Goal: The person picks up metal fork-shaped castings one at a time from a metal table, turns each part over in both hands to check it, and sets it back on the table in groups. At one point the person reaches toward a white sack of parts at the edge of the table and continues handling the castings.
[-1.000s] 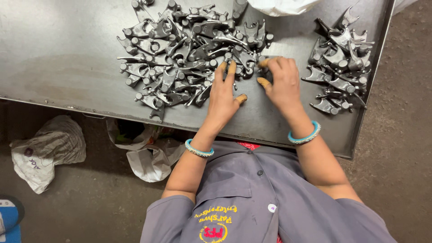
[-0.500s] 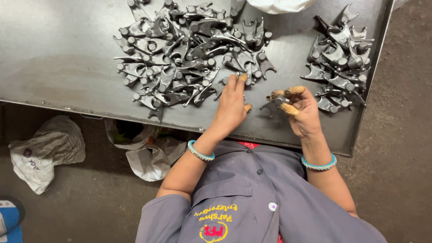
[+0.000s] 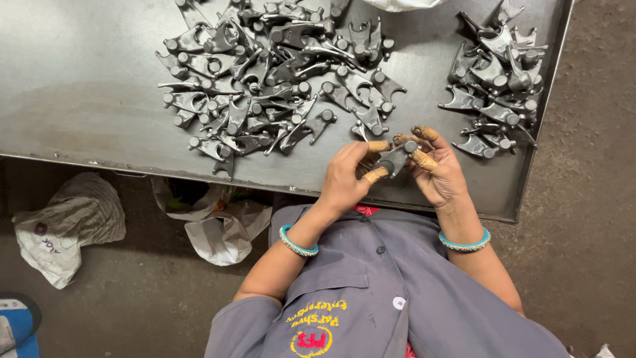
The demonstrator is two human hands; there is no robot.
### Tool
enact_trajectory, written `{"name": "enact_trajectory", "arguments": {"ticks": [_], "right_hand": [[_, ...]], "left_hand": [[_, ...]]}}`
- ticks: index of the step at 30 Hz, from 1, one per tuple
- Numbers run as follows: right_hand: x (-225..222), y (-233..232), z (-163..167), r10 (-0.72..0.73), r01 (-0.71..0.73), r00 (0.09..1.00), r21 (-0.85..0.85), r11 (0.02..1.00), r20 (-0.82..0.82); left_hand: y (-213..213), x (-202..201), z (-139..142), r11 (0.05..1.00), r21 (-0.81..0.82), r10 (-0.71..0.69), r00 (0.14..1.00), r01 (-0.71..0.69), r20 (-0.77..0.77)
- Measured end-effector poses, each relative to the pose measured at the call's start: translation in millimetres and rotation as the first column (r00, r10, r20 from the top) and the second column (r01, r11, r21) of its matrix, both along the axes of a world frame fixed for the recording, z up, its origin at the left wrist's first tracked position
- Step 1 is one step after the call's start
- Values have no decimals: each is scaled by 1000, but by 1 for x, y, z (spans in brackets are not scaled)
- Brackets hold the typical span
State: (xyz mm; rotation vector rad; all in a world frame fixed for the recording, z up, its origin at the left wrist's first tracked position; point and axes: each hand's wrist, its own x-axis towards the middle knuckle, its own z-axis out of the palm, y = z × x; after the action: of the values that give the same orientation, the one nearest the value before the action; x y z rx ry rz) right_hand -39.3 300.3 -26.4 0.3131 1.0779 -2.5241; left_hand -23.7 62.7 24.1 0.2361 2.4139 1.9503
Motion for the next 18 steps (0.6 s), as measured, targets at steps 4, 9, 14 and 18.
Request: {"name": "enact_trajectory", "arguments": {"ticks": [4, 9, 14, 18], "right_hand": [[2, -8, 8, 20, -20, 1000, 93, 995, 4], [7, -9, 2, 122, -110, 992, 322, 940, -18], [8, -5, -5, 161, -148, 987, 412, 899, 3], [2, -5, 10, 291, -285, 954, 486, 826, 64]], "left_hand": [[4, -2, -28, 936, 350, -54, 975, -26, 215], [5, -5, -57, 763, 630, -178, 891, -143, 418], [1, -3, -64, 712, 672, -217, 846, -205, 488], [-4, -3, -62, 734, 651, -203, 851, -195, 484]]}}
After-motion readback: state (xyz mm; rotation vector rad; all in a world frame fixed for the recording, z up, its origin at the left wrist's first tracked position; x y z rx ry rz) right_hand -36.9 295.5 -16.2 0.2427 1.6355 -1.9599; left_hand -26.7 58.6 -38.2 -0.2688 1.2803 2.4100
